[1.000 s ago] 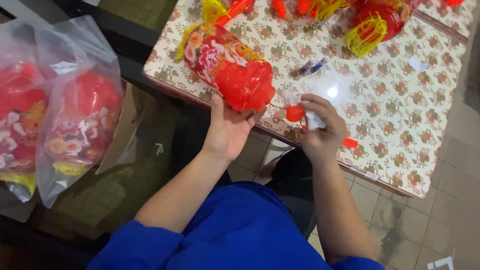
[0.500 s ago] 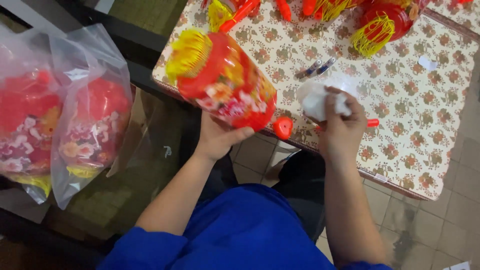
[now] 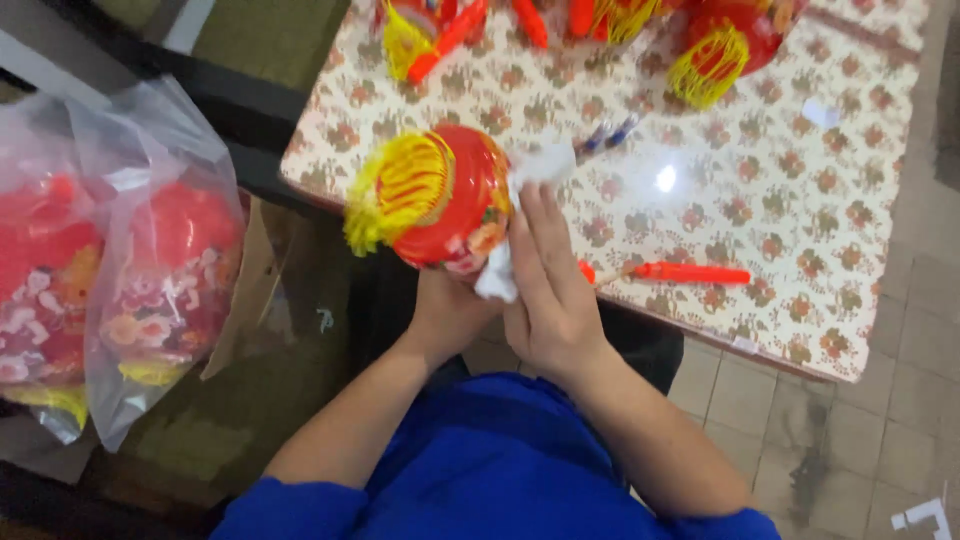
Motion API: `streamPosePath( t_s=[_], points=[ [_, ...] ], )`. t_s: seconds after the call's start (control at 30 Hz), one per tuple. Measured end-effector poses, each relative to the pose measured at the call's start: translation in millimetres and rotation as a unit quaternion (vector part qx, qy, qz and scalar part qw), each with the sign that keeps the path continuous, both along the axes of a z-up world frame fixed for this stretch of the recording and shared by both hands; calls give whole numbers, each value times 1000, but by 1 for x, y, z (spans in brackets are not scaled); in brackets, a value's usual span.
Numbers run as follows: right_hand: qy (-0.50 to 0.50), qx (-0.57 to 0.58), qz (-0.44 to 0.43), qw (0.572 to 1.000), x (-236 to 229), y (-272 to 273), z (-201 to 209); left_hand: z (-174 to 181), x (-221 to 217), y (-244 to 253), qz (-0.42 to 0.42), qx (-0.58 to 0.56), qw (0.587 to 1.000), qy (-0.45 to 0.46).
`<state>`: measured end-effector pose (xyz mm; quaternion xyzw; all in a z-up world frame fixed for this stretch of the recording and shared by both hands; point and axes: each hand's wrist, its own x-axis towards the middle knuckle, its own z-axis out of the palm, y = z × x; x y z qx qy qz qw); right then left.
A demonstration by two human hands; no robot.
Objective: The person is assembling traditional lanterns by cleaning the lantern body with a tissue and then attaching a plastic handle stick.
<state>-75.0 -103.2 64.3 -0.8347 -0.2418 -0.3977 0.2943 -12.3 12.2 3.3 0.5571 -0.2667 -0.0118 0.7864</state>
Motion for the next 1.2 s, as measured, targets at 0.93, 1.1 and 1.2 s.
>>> streamPosePath(
  t_s=[0.93,1.1,1.2],
  points=[
    [205,127,32,970,-11,-42,54,42,-42,20,-1,222,973,56],
    [98,56,45,993,-18,-47,32,53,-40,18,-63,123,986,97],
    [80,12,64,995,-23,-34,42,51,-39,17,-21,147,988,52]
  ],
)
